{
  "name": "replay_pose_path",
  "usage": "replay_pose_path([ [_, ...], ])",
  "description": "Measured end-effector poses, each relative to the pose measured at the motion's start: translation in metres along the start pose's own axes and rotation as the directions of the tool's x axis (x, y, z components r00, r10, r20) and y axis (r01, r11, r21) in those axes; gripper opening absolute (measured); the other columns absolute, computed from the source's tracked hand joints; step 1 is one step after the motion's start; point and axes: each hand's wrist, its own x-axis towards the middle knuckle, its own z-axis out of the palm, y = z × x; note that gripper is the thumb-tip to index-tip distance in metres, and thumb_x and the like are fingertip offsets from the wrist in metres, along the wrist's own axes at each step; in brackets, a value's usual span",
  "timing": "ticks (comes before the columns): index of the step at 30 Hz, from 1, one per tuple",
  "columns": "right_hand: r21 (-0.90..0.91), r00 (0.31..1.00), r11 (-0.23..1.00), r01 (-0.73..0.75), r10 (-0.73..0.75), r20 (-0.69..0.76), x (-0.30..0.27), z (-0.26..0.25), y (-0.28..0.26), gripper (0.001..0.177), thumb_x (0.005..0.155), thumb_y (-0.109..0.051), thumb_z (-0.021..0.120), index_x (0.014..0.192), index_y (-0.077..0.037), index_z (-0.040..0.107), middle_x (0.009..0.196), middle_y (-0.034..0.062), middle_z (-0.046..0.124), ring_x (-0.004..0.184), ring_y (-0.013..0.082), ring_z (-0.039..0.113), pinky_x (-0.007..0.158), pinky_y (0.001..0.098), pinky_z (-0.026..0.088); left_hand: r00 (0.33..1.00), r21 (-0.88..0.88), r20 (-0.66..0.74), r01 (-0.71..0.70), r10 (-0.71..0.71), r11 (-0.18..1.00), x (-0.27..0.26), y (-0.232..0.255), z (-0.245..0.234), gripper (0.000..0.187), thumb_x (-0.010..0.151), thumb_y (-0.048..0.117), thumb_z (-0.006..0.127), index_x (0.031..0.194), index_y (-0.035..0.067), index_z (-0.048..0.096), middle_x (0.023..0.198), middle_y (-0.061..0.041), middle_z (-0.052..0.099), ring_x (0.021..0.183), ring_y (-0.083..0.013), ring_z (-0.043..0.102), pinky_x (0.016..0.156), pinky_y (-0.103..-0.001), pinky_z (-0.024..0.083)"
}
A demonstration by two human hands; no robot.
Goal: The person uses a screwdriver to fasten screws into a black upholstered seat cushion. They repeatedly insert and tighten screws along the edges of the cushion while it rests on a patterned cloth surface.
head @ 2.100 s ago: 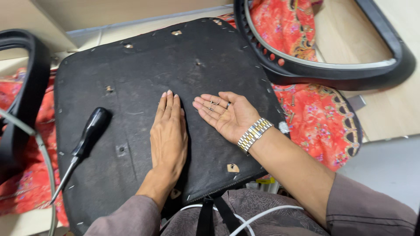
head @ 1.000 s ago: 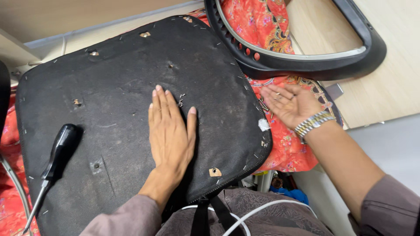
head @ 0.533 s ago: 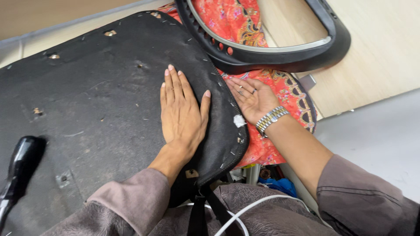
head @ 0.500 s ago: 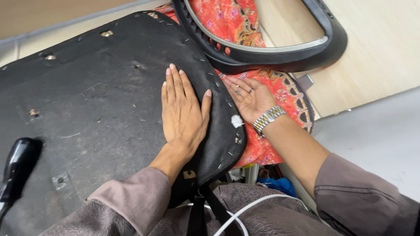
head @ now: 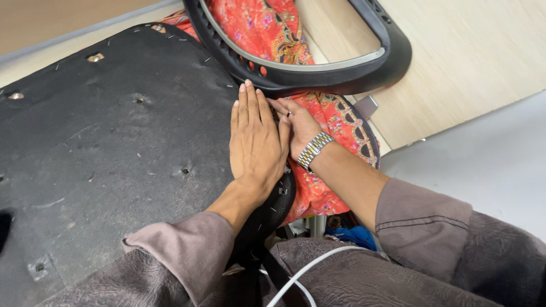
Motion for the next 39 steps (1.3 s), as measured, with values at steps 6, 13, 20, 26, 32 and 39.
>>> replay_pose_path([
  [6, 0.134, 0.994, 0.988, -0.078, 0.066, 0.091, 0.016, -0.021, 0.001, 0.040, 0.105, -0.037, 0.050, 0.133, -0.011, 0.061, 0.138, 0.0113, 0.062, 0.126, 0.0244, 0.059, 0.111, 0.0396, 0.045, 0.998, -0.045, 0.012, -0.067, 0.068, 0.997, 0.012, 0.009, 0.015, 0.057, 0.100, 0.023, 0.046, 0.143, -0.014, 0.046, 0.155, -0.030, 0.042, 0.149, -0.0379, 0.035, 0.124, -0.046, 0.024],
  [13, 0.594, 0.948, 0.761, -0.259, 0.083, 0.307, 0.009, -0.017, 0.006, 0.054, 0.105, -0.042, 0.042, 0.141, -0.003, 0.053, 0.140, 0.0213, 0.059, 0.127, 0.0332, 0.055, 0.109, 0.0452, 0.042, 0.995, -0.279, -0.089, -0.066, 0.042, 0.958, 0.018, 0.020, 0.009, 0.046, 0.100, 0.018, 0.049, 0.139, -0.006, 0.054, 0.151, -0.030, 0.046, 0.146, -0.0420, 0.039, 0.122, -0.047, 0.029],
  [20, 0.115, 0.986, 0.992, -0.052, 0.069, -0.150, 0.000, 0.007, -0.003, 0.039, 0.102, -0.032, 0.045, 0.130, -0.008, 0.059, 0.131, 0.0116, 0.066, 0.123, 0.0263, 0.060, 0.112, 0.0436, 0.045, 0.932, -0.639, -0.313, -0.065, -0.181, 0.767, 0.029, 0.013, -0.007, 0.032, 0.102, 0.011, 0.047, 0.129, 0.001, 0.060, 0.133, -0.020, 0.058, 0.131, -0.0368, 0.056, 0.117, -0.044, 0.042],
  [26, 0.363, 0.991, 0.930, -0.049, 0.092, -0.101, -0.004, 0.010, -0.005, 0.041, 0.100, -0.016, 0.042, 0.125, 0.010, 0.060, 0.125, 0.0233, 0.070, 0.124, 0.0312, 0.064, 0.104, 0.0433, 0.054, 0.864, -0.498, -0.309, 0.208, -0.397, 0.842, 0.001, -0.042, -0.050, 0.022, 0.100, 0.004, 0.050, 0.118, 0.001, 0.064, 0.123, -0.017, 0.059, 0.115, -0.0345, 0.063, 0.101, -0.043, 0.048],
  [32, 0.524, 0.972, 0.851, -0.045, 0.159, -0.174, -0.002, 0.002, -0.013, 0.032, 0.102, -0.011, 0.043, 0.118, 0.009, 0.062, 0.113, 0.0222, 0.071, 0.106, 0.0330, 0.069, 0.092, 0.0401, 0.060, 0.991, -0.279, -0.124, 0.020, -0.057, 0.960, -0.034, -0.043, -0.074, 0.019, 0.098, 0.004, 0.057, 0.115, 0.001, 0.064, 0.133, -0.020, 0.057, 0.124, -0.0386, 0.056, 0.105, -0.044, 0.047],
  [39, 0.475, 0.924, 0.873, -0.112, 0.268, -0.273, -0.013, 0.000, -0.042, 0.026, 0.104, -0.016, 0.045, 0.085, -0.001, 0.055, 0.083, 0.0112, 0.060, 0.078, 0.0228, 0.061, 0.070, 0.0331, 0.054, 0.997, -0.256, -0.067, 0.014, -0.033, 0.967, -0.038, -0.039, -0.080, 0.025, 0.095, 0.005, 0.058, 0.119, 0.001, 0.064, 0.142, -0.020, 0.053, 0.134, -0.0381, 0.051, 0.110, -0.044, 0.044],
])
